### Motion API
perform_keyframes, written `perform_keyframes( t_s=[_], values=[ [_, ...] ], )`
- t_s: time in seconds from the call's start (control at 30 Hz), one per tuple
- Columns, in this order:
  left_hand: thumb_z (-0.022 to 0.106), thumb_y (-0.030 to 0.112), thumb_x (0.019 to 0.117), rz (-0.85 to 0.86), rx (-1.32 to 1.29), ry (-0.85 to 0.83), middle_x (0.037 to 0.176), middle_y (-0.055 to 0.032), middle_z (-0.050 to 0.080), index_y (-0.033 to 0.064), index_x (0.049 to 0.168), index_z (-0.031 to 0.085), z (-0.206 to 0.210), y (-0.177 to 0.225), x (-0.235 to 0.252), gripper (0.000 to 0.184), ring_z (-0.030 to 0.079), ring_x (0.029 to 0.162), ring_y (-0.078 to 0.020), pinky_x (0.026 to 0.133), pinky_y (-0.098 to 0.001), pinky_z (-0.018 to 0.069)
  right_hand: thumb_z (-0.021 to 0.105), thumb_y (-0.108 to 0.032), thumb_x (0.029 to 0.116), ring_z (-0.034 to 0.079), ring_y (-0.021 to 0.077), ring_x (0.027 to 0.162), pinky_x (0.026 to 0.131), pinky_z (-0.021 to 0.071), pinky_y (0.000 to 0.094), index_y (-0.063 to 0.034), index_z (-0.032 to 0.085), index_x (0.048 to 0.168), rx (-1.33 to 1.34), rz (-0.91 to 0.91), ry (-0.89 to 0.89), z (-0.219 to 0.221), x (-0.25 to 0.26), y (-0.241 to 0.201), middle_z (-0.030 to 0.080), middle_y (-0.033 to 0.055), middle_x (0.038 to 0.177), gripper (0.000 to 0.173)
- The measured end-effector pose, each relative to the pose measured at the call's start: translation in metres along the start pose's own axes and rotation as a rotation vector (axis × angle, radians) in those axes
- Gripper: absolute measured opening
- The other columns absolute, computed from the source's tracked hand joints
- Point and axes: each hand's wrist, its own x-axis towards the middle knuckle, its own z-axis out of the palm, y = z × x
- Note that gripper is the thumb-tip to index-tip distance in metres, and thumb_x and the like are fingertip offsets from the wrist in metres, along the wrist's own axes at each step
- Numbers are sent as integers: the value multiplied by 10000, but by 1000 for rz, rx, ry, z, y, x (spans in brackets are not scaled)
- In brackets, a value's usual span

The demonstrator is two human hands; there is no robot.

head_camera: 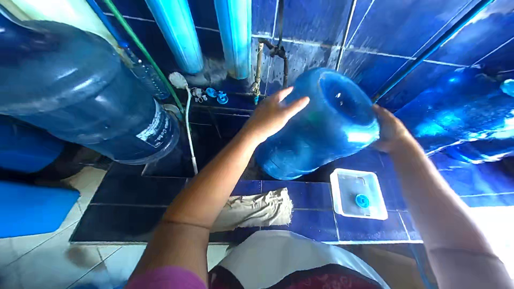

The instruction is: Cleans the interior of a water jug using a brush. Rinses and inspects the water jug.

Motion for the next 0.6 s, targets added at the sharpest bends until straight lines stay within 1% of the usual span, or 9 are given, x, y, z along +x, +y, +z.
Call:
perform_keyframes(
  t_s=[0.1,0.2,0.27,0.3,0.37,0.47,0.5,0.57,0.6],
  values=[
    [604,484,989,117,-26,-65,1437,-157,584,118,1573,401,-26,19,-39,718,615,1259,-209,1078,-424,494,226,-589,1070,678,131,1059,893,590,388,-240,564,1329,6,-34,-75,15,-19,-27,703,-21,1152,551],
    [611,473,972,153,-43,-61,1464,-120,568,150,1579,401,-47,4,-80,720,604,1274,-185,1072,-398,506,175,-714,1013,687,124,1058,872,602,369,-258,566,1334,-65,-20,-167,43,-36,-27,716,-23,1150,681],
    [622,460,961,165,-82,-31,1486,-97,554,145,1567,422,-59,-17,-102,712,595,1292,-183,1080,-392,508,408,-762,944,691,123,1052,880,608,359,-243,538,1369,-133,-32,-199,58,-41,-18,713,-22,1152,684],
    [619,445,963,171,-111,-18,1484,-91,558,130,1561,428,-64,-28,-111,702,598,1290,-180,1081,-387,509,504,-687,943,698,124,1024,863,612,357,-229,525,1372,-150,-19,-152,67,-45,-14,714,-15,1130,629],
    [583,396,988,184,-177,20,1429,-88,602,90,1542,434,-77,-54,-117,650,625,1249,-174,1062,-376,523,568,-496,956,701,119,981,830,616,343,-209,476,1395,-165,2,-46,87,-56,-10,703,-10,1105,533],
    [511,153,1041,201,-68,140,1243,-127,702,5,1461,487,-97,-130,-81,446,675,1143,-193,1029,-392,535,614,-441,909,694,97,970,804,616,319,-239,406,1464,-192,-29,35,106,-78,-5,682,-29,1130,626],
    [549,108,1031,122,105,127,1281,-152,675,3,1449,508,-103,-167,-63,433,654,1188,-227,1056,-418,515,611,-434,898,689,80,971,804,612,306,-251,394,1474,-181,-50,44,106,-84,-2,676,-42,1135,643],
    [675,92,955,-101,394,-82,1396,-237,582,-13,1442,525,-97,-241,-36,520,570,1297,-368,1119,-567,435,547,-388,929,689,25,938,789,607,248,-252,470,1403,-95,-137,61,98,-93,10,699,-85,1077,498],
    [749,95,896,-157,446,-218,1387,-259,582,-24,1410,555,-83,-268,-32,562,561,1301,-400,1114,-603,426,442,-324,959,684,-30,882,761,598,188,-248,530,1264,-43,-194,124,97,-94,15,712,-128,987,326]
  ],
)
